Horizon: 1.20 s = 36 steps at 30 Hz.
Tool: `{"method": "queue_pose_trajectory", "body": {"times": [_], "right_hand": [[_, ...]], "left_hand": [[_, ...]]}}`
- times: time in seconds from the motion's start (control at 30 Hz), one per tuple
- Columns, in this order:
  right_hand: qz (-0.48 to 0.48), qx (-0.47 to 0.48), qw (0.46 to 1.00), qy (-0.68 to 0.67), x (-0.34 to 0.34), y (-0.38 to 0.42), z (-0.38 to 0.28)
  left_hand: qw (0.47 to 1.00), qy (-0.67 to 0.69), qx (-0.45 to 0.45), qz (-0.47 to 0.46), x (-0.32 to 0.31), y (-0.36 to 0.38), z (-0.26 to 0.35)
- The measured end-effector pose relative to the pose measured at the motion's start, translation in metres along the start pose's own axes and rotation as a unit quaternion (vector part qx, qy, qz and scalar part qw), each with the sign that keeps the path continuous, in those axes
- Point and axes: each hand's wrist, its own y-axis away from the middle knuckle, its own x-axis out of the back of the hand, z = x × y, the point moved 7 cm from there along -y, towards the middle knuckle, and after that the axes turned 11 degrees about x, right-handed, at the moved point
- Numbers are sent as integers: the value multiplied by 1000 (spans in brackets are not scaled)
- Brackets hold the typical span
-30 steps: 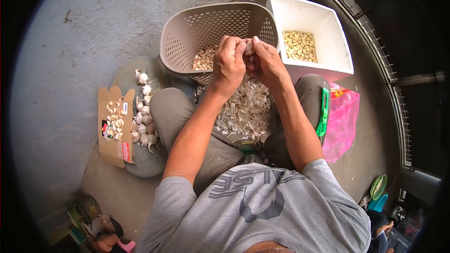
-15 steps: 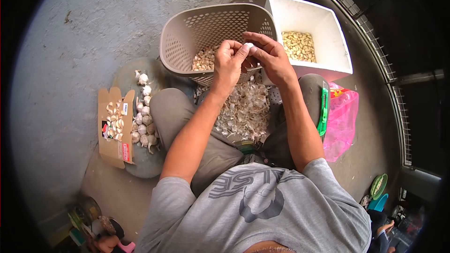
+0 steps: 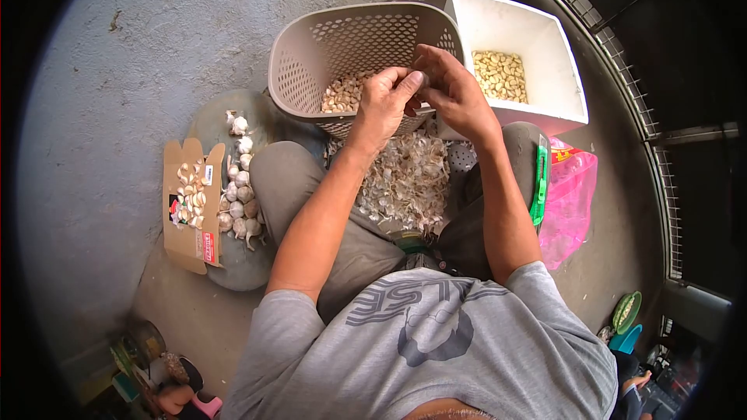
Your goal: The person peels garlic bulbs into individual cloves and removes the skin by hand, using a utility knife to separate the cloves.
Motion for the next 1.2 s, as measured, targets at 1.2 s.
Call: {"method": "queue_pose_trajectory", "body": {"times": [1.2], "right_hand": [[28,-52,993,101,1,2,7]], "left_hand": [[989,136,32,-46,11,-2,-11]]}}
